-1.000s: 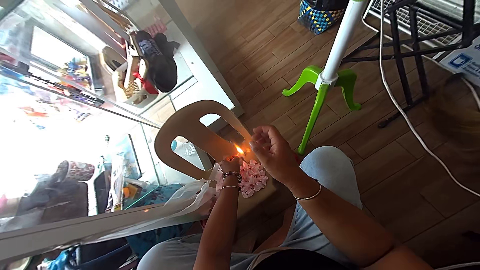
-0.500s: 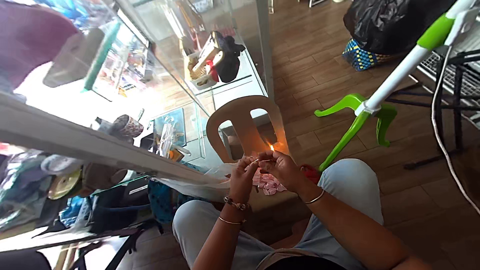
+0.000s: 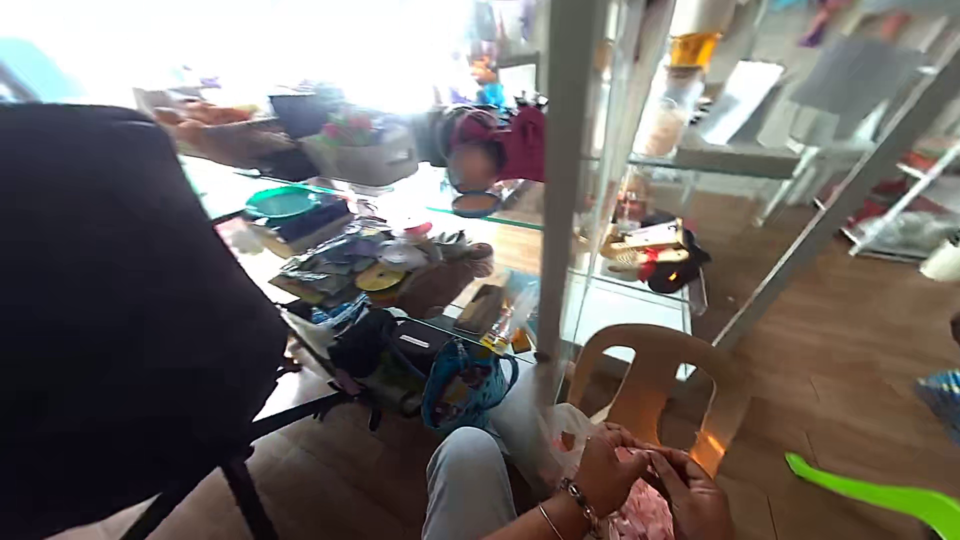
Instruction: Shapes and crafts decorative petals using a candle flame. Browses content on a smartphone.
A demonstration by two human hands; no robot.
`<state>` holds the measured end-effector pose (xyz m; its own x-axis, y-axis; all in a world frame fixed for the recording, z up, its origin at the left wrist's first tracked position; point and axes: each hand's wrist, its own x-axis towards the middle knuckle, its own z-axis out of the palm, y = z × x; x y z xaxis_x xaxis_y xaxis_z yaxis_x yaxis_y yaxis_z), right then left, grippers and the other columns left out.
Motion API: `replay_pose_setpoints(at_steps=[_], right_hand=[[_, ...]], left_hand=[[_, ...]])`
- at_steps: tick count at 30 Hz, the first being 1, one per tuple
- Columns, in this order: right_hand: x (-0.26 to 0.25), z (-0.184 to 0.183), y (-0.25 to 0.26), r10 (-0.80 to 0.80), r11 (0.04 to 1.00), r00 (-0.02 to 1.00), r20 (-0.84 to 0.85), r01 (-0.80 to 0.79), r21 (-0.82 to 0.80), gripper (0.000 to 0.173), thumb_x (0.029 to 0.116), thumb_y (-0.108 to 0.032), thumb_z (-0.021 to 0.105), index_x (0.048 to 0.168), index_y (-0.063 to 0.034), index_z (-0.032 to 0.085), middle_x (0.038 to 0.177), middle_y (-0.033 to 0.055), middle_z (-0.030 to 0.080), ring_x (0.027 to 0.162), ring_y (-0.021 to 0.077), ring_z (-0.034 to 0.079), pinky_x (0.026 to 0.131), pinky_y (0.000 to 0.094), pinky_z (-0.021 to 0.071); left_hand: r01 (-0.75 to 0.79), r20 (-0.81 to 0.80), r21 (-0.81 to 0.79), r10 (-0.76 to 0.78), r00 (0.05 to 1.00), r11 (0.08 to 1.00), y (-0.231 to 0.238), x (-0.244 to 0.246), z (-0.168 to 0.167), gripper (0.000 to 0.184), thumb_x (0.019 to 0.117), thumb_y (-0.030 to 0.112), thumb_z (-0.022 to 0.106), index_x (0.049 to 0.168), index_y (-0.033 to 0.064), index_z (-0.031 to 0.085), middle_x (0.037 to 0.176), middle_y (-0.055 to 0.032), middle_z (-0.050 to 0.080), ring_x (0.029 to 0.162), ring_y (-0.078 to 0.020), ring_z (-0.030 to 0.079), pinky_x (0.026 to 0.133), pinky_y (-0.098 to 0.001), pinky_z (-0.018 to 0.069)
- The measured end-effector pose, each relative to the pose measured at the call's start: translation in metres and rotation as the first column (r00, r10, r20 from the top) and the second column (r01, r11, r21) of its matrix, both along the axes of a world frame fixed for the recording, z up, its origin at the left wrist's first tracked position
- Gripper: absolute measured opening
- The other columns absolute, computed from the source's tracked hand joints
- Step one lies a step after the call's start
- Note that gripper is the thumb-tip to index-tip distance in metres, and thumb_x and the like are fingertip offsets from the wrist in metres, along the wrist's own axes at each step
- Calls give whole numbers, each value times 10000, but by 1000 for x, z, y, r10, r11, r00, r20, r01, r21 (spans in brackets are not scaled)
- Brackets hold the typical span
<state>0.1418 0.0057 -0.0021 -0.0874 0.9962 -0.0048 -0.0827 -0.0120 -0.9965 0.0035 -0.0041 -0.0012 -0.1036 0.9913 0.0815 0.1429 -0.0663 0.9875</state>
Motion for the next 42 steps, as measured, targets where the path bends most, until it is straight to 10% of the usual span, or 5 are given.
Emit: replay_pose_setpoints(at_steps=[4,12,21,31,42], right_hand=[[0,-2,0,55,998,998,32,-56,22,333,1001,-23,578,1297,128,552,1167,126,665,945,85,679,856,281,585],[10,-15,-8,35,974,999,1,-35,223,209,876,106,647,1029,-24,590,900,-78,691,841,-5,672,830,206,584],[31,-17,-16,99,975,991,85,-113,189,325,888,73,658,1188,89,533,958,-7,685,892,20,676,861,233,581],[50,-25,-10,120,981,987,108,-135,140,326,889,74,667,1192,79,548,944,-14,697,885,28,685,865,243,584],[45,-44,4,-113,983,968,225,141,-115,336,993,-52,637,1290,87,565,1182,224,652,986,253,675,827,400,574]], left_hand=[[-11,-28,-20,11,1000,1000,-3,-8,1,192,939,131,685,994,-50,717,1163,-200,645,1144,-245,587,993,-375,471],[89,-121,-83,-99,988,993,-14,-4,-4,219,965,164,670,1039,-33,729,1220,-212,625,1191,-278,561,1041,-397,438],[196,-203,-162,-227,953,967,-14,2,-10,251,984,182,655,1095,-31,727,1234,-248,625,1200,-344,572,1042,-460,447],[370,402,-395,-204,893,841,-10,15,-4,275,1071,169,523,1275,-11,559,1059,-86,664,852,-127,638,742,-324,533],[308,-69,-612,-437,897,729,-15,16,-86,344,1042,144,560,1326,-48,586,1202,-248,648,1022,-321,660,924,-465,523]])
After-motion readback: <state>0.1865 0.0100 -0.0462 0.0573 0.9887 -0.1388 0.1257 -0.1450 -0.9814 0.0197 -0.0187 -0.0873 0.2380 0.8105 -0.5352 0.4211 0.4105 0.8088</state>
